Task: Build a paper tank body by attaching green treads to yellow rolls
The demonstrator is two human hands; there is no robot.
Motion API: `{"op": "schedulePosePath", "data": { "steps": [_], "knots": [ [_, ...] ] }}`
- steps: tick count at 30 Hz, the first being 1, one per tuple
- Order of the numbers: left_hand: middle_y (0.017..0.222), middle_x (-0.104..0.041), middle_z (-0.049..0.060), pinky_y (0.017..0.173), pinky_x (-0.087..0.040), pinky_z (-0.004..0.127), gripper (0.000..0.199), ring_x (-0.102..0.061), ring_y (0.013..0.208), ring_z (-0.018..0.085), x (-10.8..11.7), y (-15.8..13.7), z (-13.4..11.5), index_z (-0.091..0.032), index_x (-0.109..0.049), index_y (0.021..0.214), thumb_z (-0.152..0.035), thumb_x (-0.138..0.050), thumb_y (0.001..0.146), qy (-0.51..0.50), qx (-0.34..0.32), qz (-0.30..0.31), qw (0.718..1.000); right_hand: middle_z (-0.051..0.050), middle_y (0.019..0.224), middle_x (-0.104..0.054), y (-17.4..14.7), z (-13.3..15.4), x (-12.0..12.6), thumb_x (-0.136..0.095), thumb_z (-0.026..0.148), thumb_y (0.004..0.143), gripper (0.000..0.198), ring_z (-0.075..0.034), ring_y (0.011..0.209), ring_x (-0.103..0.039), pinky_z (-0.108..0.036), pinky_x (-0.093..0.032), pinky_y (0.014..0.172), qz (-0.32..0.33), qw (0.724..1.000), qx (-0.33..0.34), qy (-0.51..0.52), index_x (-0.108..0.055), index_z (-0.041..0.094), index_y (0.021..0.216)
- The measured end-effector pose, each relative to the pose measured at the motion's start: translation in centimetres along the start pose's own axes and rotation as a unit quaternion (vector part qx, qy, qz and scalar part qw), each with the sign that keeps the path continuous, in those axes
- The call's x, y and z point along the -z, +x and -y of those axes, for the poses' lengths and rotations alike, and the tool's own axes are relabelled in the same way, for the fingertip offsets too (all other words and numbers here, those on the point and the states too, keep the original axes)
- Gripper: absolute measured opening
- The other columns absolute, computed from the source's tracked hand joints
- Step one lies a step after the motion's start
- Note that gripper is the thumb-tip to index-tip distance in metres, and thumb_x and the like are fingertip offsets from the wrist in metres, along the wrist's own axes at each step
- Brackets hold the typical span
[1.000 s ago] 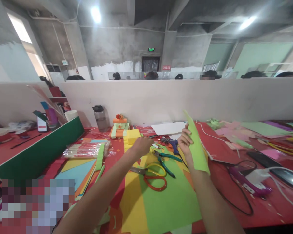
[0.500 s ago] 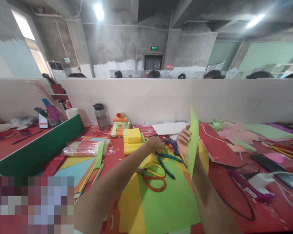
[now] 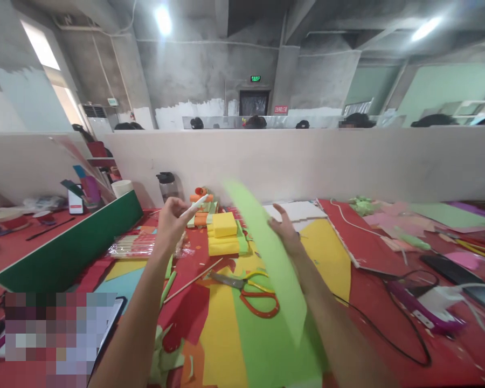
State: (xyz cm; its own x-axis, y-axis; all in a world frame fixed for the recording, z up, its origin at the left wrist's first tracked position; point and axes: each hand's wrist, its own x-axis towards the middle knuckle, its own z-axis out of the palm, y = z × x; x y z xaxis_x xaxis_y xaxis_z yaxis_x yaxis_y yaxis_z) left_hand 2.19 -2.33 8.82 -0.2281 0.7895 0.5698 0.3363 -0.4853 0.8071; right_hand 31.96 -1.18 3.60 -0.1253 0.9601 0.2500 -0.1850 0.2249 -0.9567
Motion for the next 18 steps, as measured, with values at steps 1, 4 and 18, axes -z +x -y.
{"op": "schedulePosePath", "data": {
  "steps": [1,4,18],
  "knots": [
    [0.083,-0.061,0.001,0.068,-0.045,0.024,0.033,-0.06,0.078,0.015,0.8,-0.5,1.0,-0.018,-0.053,0.085,-0.042,-0.069,0.071,0.021,0.018,-0.013,1.0,0.001,0.093,-0.061,-0.2,-0.3,-1.2,-0.065,0.038,0.076,0.068,-0.015,0.07,-0.059,-0.028,-0.048,0.065,0.032,0.999,0.002,0.004,-0.032,0.034,0.135],
    [0.089,-0.062,0.004,0.071,-0.046,0.028,0.041,-0.06,0.085,0.019,2.6,-1.2,4.2,-0.017,-0.059,0.099,-0.043,-0.069,0.068,0.062,0.095,0.005,0.994,-0.002,0.101,-0.061,-1.1,-1.7,-4.6,-0.062,0.026,0.075,0.042,-0.017,0.083,-0.058,-0.028,-0.046,0.072,0.104,0.989,0.0,-0.101,-0.056,0.026,0.116],
    [0.065,-0.056,0.0,0.052,-0.038,0.025,0.023,-0.053,0.059,0.016,1.2,-2.5,7.4,-0.02,-0.055,0.074,-0.04,-0.046,0.081,0.189,0.12,0.177,0.958,-0.002,0.075,-0.066,-3.2,-6.6,-10.2,-0.063,0.03,0.078,0.036,-0.013,0.062,-0.055,-0.024,-0.042,0.059,0.141,0.978,-0.131,-0.08,-0.068,0.015,0.111]
  ]
}}
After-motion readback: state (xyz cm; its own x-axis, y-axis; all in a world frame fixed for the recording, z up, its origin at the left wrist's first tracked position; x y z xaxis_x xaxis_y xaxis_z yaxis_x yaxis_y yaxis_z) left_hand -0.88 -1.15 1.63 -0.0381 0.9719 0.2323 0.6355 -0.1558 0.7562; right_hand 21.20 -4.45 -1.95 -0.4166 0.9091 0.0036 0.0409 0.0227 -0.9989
